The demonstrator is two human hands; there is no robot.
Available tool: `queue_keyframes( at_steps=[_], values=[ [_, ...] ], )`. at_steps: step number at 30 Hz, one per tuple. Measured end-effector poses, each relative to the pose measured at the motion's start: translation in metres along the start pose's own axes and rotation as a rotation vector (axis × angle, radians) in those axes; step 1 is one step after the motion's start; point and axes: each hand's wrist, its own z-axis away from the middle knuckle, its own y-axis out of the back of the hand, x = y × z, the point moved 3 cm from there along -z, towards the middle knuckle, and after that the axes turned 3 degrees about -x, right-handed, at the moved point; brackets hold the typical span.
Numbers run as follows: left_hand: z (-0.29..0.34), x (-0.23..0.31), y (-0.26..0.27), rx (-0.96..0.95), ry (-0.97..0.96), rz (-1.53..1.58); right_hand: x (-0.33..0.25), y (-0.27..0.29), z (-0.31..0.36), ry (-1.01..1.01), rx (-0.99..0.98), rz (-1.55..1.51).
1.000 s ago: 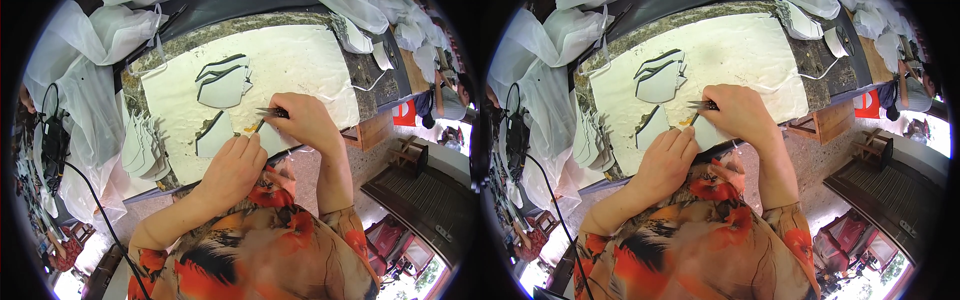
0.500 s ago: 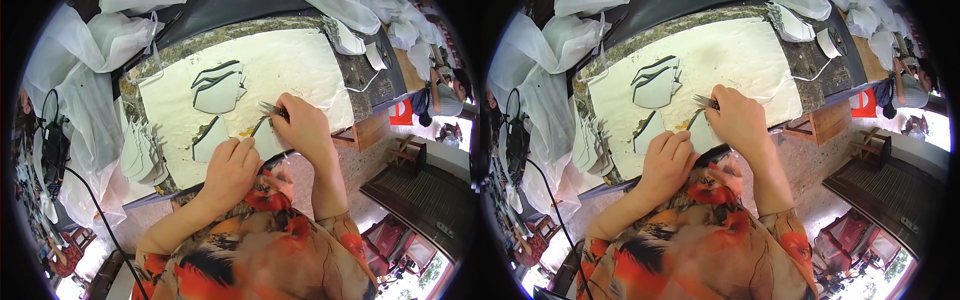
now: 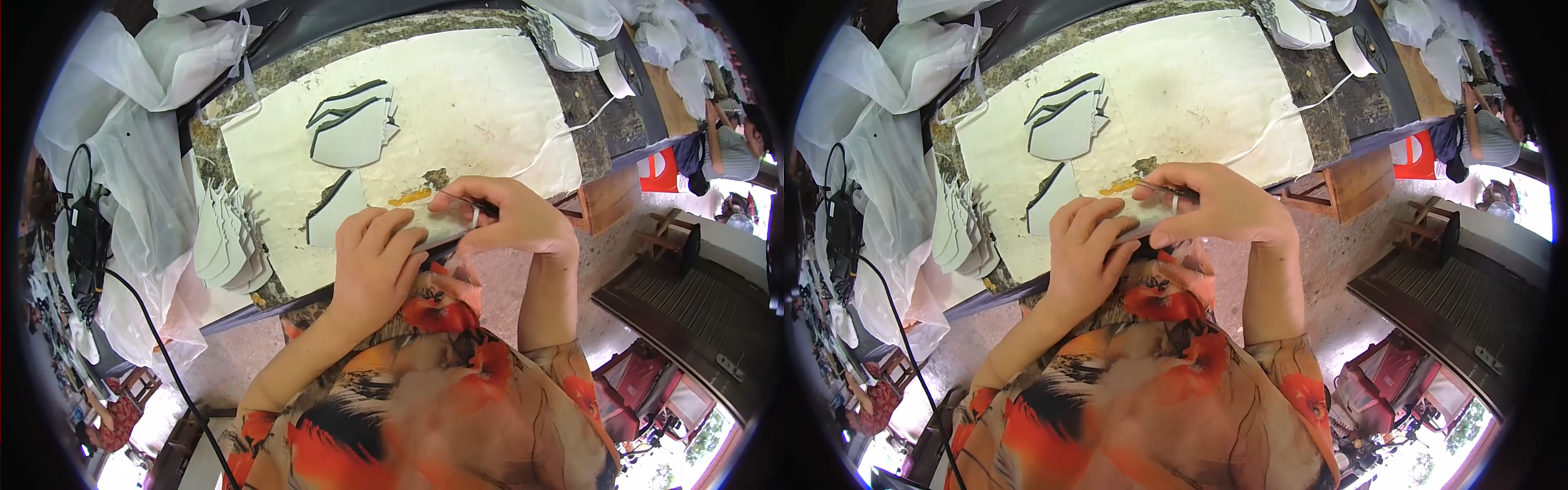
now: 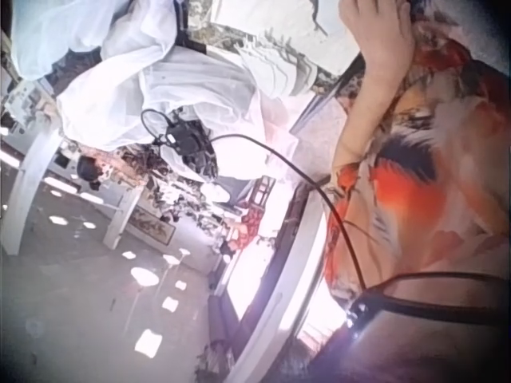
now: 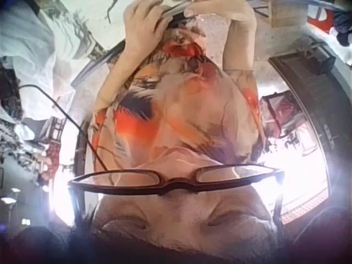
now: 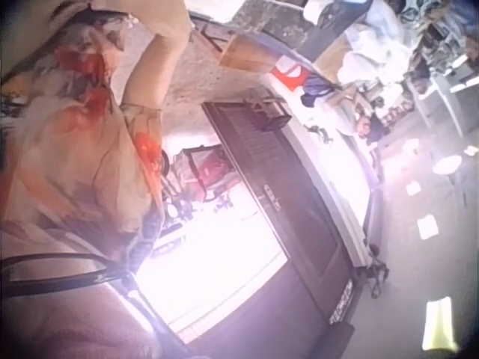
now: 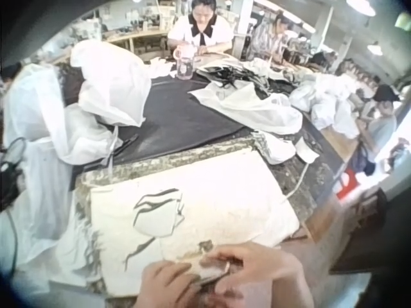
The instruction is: Trimming excess fabric and thread from pre-cut shoe upper components using small trimming shears.
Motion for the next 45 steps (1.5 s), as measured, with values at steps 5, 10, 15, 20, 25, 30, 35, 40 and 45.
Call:
queue_keyframes(
  at_steps=[5,10,15,20,25,30,35,40,45],
  values=[
    [-0.011,-0.005,0.024,-0.136,0.127,0.262,-0.005,-0.001,0.007,0.066,0.069,-0.146],
    [-0.015,-0.004,0.040,-0.256,0.296,0.518,-0.018,-0.017,0.001,0.081,0.102,-0.310],
    [-0.009,-0.012,0.041,-0.346,0.684,1.114,-0.014,-0.027,-0.005,0.078,0.162,-0.377],
    [-0.005,-0.023,0.040,-0.389,0.575,1.002,-0.017,-0.034,-0.007,0.105,0.202,-0.411],
    [-0.010,-0.004,0.058,-0.291,0.810,1.452,-0.018,-0.034,-0.007,0.129,0.234,-0.431],
    [0.011,-0.038,0.051,-0.471,0.642,1.155,-0.021,-0.037,-0.005,0.121,0.235,-0.454],
    [-0.010,-0.032,0.058,-0.344,0.417,1.069,-0.024,-0.041,-0.007,0.143,0.246,-0.312],
    [-0.033,-0.026,0.055,-0.416,0.523,0.924,-0.028,-0.041,-0.005,0.080,0.184,-0.203],
    [-0.020,-0.048,0.053,-0.436,0.586,1.020,-0.023,-0.032,-0.006,0.264,0.260,-0.239]
  ],
)
